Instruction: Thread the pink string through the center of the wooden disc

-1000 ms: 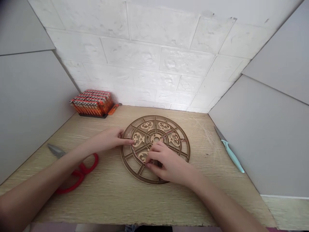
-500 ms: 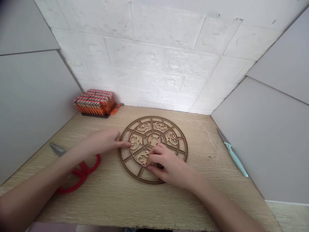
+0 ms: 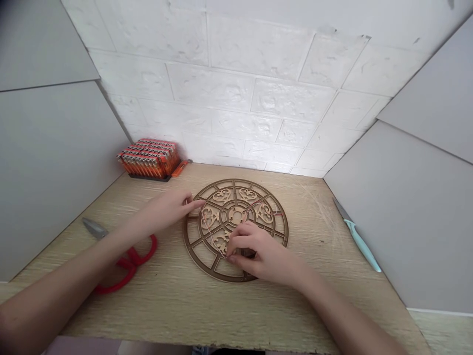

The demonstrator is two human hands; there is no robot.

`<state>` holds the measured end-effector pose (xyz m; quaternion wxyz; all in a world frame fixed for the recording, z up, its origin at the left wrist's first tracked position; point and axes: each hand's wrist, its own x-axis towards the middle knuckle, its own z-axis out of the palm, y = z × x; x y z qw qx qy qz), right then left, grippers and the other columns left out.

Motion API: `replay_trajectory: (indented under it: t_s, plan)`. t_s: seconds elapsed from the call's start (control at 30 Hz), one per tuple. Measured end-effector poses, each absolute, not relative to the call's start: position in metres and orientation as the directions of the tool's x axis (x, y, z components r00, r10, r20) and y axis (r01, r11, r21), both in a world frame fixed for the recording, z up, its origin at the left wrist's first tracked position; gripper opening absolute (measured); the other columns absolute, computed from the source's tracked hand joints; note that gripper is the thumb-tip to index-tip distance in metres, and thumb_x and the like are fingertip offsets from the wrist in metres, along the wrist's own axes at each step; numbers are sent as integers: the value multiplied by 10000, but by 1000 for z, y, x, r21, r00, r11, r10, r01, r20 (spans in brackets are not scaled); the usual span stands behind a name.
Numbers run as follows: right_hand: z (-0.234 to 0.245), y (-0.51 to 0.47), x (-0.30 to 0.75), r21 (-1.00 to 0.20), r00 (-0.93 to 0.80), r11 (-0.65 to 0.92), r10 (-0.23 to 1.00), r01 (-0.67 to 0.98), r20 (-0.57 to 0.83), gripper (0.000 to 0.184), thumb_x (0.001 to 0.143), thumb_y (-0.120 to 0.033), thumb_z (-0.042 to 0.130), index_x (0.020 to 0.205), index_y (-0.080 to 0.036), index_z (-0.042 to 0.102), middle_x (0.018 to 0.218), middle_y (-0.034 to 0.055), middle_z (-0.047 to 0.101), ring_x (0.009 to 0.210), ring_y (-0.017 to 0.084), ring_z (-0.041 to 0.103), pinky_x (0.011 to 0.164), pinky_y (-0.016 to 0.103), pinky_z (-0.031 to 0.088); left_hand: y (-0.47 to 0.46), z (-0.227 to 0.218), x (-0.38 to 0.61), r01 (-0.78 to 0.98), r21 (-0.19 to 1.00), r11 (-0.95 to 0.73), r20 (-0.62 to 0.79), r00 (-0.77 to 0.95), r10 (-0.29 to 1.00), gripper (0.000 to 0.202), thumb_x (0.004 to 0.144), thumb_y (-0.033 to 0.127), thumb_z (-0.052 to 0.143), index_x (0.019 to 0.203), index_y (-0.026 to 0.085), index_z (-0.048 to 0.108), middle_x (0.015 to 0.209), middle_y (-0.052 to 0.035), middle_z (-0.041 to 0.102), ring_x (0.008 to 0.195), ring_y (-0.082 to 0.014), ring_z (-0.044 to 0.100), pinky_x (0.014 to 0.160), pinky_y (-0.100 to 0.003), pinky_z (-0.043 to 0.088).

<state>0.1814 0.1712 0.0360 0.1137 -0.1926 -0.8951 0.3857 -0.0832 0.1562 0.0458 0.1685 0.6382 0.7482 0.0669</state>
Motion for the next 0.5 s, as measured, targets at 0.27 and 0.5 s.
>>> replay_trajectory:
  t_s: [0.27,0.5]
  plan:
    - [42,173,182,-857,-904,475,427,200,26,111,917,-258,560,919,-189,647,1019,24,574,970,137,518,878,276,408,158,37,-79,915,367,168,-213,-93,973,508,789,659,414,758,191,607,702,2,595,633,-127,501,545,-229,265]
    - [42,175,181,-966,-907,253,418,57,55,82,898,-227,587,898,-158,630,1004,36,619,1073,163,530,969,325,404,155,38,-78,911,371,181,-157,-130,979,491,814,651,376,841,201,571,787,0,603,702,-150,519,556,-230,276]
